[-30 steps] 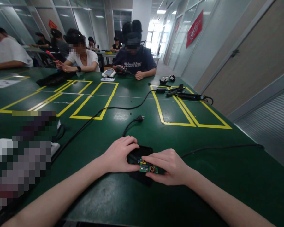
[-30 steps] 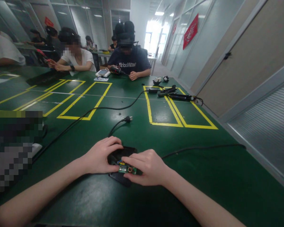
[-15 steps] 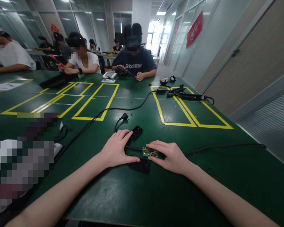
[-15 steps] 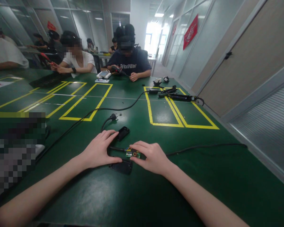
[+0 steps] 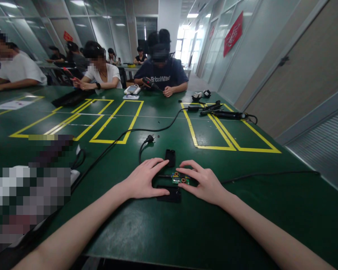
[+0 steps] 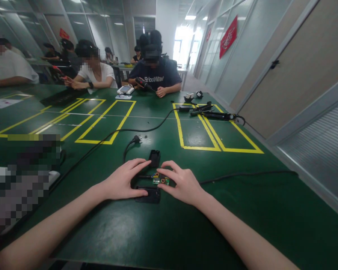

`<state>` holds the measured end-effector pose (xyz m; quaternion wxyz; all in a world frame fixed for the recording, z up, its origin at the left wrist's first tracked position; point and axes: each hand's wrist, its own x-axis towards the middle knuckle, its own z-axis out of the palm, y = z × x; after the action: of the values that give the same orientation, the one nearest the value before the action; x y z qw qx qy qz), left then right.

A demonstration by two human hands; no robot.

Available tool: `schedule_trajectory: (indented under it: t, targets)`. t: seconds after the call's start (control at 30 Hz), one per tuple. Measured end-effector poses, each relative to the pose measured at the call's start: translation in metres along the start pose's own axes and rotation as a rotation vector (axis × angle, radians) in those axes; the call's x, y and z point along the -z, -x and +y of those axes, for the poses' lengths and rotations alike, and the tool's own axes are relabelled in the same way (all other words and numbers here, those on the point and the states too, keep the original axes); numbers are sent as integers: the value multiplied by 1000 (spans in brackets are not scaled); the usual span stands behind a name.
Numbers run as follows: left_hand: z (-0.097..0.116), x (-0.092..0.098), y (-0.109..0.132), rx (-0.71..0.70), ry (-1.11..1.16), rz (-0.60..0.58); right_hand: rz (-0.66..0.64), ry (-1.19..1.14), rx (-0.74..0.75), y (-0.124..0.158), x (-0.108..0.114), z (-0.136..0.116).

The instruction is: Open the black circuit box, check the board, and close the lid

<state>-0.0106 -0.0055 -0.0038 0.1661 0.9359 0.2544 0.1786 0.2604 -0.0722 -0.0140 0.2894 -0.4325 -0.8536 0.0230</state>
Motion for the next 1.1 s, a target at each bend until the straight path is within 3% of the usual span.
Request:
schedule_trajectory:
  t: [0.37, 0.5, 0.77, 0.93, 1.1]
  targets:
    - [1, 2, -1, -29, 2, 40, -91, -63, 0, 0, 3, -2]
    - [1, 3, -1, -70, 44, -6, -117, -90, 37, 2, 5, -2]
    - [7, 2, -2, -83, 68, -24, -85, -131, 29, 1, 1, -4]
    - [3, 2, 2, -49, 164, 39, -72, -99, -23, -9, -8, -13]
    - [-11, 6, 1, -62, 103, 85, -114, -75, 12, -12, -12, -14]
